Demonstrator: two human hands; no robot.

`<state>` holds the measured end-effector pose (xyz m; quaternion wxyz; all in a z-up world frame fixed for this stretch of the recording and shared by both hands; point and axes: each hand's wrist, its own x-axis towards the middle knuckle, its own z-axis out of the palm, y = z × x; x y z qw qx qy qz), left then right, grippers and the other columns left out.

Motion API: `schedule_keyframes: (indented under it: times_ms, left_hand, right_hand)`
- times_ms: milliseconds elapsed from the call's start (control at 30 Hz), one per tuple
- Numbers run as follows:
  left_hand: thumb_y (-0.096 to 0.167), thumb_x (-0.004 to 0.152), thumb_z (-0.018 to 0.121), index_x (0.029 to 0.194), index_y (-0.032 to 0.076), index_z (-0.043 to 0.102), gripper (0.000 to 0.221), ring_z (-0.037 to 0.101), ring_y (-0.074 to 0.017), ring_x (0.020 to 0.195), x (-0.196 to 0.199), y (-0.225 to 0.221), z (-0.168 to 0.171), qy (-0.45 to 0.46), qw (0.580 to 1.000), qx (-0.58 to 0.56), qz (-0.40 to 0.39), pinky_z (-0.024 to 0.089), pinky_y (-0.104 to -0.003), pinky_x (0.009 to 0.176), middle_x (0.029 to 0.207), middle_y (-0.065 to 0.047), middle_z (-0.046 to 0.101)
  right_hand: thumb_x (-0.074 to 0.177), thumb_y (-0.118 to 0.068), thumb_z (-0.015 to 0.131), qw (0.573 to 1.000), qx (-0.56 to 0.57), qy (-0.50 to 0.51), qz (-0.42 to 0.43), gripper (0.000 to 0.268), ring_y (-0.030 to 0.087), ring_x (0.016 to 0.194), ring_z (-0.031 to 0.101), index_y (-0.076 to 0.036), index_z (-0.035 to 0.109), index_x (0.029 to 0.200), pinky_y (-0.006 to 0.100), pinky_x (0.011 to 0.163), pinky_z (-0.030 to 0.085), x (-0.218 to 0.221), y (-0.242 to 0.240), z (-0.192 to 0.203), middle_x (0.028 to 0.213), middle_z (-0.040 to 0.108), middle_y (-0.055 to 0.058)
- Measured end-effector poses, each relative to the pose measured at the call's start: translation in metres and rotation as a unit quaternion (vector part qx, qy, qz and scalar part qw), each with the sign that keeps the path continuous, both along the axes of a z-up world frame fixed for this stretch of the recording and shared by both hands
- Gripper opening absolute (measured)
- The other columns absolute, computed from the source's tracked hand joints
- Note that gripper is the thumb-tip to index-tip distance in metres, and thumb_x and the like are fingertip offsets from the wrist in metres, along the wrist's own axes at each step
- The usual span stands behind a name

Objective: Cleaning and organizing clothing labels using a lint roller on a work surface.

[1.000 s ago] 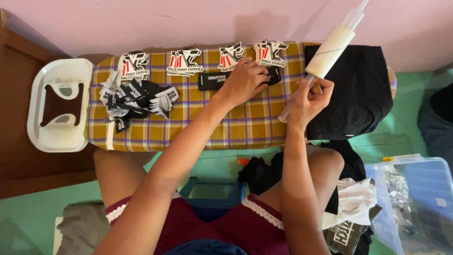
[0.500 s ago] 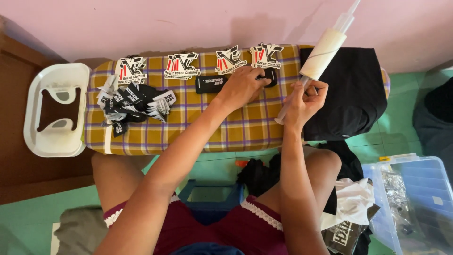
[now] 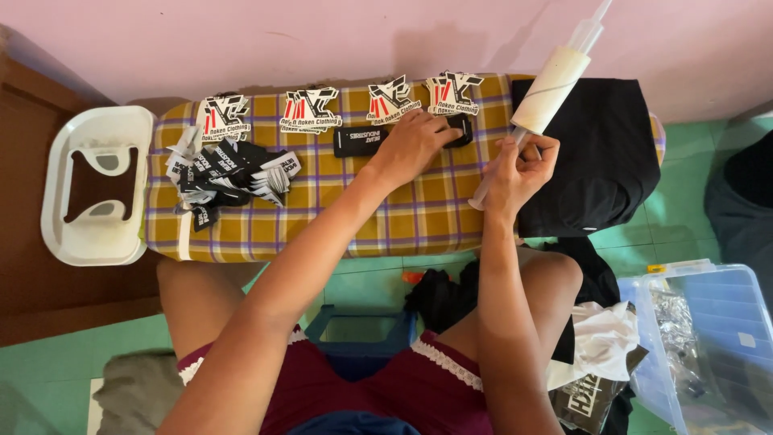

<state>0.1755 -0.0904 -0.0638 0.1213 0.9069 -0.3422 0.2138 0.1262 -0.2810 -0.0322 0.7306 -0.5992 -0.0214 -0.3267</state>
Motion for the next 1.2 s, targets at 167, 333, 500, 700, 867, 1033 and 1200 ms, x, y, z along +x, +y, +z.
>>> schedule_keyframes:
  times_ms: [167, 333, 500, 700, 867, 1033, 1200]
  left_hand:
    - [0.004, 0.098, 0.058, 0.121, 0.023, 0.069, 0.031, 0.065, -0.0363, 0.102, -0.014, -0.01, 0.019, -0.012, 1.0, 0.024, 0.009, 0.046, -0.059, 0.099, 0.111, -0.013, 0.061]
    - [0.003, 0.098, 0.057, 0.129, 0.02, 0.067, 0.037, 0.066, -0.0371, 0.11, -0.033, -0.015, 0.036, 0.009, 0.999, 0.024, 0.025, 0.038, -0.066, 0.106, 0.116, -0.014, 0.064]
    - [0.016, 0.094, 0.074, 0.152, 0.019, 0.046, 0.065, 0.046, -0.0417, 0.144, -0.075, 0.008, 0.063, 0.072, 0.995, 0.029, 0.057, 0.018, -0.073, 0.12, 0.145, -0.015, 0.058]
    - [0.016, 0.091, 0.078, 0.119, 0.018, 0.072, 0.029, 0.052, -0.0297, 0.135, -0.142, 0.106, 0.094, -0.012, 0.987, -0.098, 0.129, 0.027, -0.063, 0.122, 0.134, -0.003, 0.068]
    - [0.004, 0.088, 0.071, 0.127, 0.017, 0.068, 0.041, 0.056, -0.0274, 0.131, -0.182, 0.212, 0.099, 0.033, 0.921, -0.054, 0.383, 0.018, -0.063, 0.124, 0.131, 0.0, 0.07]
    - [0.025, 0.103, 0.057, 0.126, 0.014, 0.07, 0.028, 0.048, -0.0359, 0.138, -0.193, 0.259, 0.075, 0.043, 0.912, -0.022, 0.408, 0.016, -0.08, 0.112, 0.137, -0.006, 0.063]
    - [0.036, 0.102, 0.062, 0.112, 0.017, 0.079, 0.027, 0.046, -0.0391, 0.14, -0.196, 0.267, 0.06, 0.037, 0.909, -0.019, 0.414, 0.009, -0.078, 0.114, 0.137, -0.008, 0.064]
  right_hand:
    - [0.099, -0.004, 0.067, 1.0, 0.011, -0.017, 0.007, 0.021, 0.02, 0.043, 0.065, -0.005, 0.048, 0.107, 0.026, 0.041, 0.05, 0.006, -0.003, -0.009, 0.08, 0.07, 0.017]
    - [0.098, 0.002, 0.066, 1.0, 0.01, -0.026, -0.01, 0.018, 0.023, 0.044, 0.065, -0.003, 0.052, 0.106, 0.027, 0.039, 0.046, 0.01, -0.008, -0.02, 0.078, 0.07, 0.018]
    - [0.099, 0.009, 0.06, 1.0, -0.008, -0.03, 0.0, 0.02, 0.022, 0.047, 0.063, -0.006, 0.048, 0.105, 0.026, 0.044, 0.044, 0.008, -0.006, -0.02, 0.08, 0.071, 0.017]
    - [0.099, -0.004, 0.064, 0.999, 0.028, 0.023, -0.003, 0.025, 0.015, 0.049, 0.049, -0.011, 0.04, 0.103, 0.031, 0.042, 0.04, -0.002, 0.009, -0.003, 0.072, 0.059, 0.015]
    - [0.099, 0.0, 0.061, 1.0, 0.001, 0.005, -0.002, 0.025, 0.014, 0.053, 0.046, -0.009, 0.038, 0.102, 0.032, 0.046, 0.036, -0.003, 0.014, 0.001, 0.074, 0.057, 0.016]
    - [0.106, -0.001, 0.064, 0.998, -0.06, -0.008, 0.006, 0.028, 0.019, 0.048, 0.047, -0.006, 0.037, 0.106, 0.033, 0.043, 0.037, -0.007, 0.014, 0.0, 0.072, 0.053, 0.016]
    - [0.108, 0.002, 0.065, 0.996, -0.084, -0.021, -0.002, 0.029, 0.021, 0.048, 0.048, -0.005, 0.037, 0.106, 0.034, 0.044, 0.037, -0.007, 0.013, -0.005, 0.066, 0.048, 0.014]
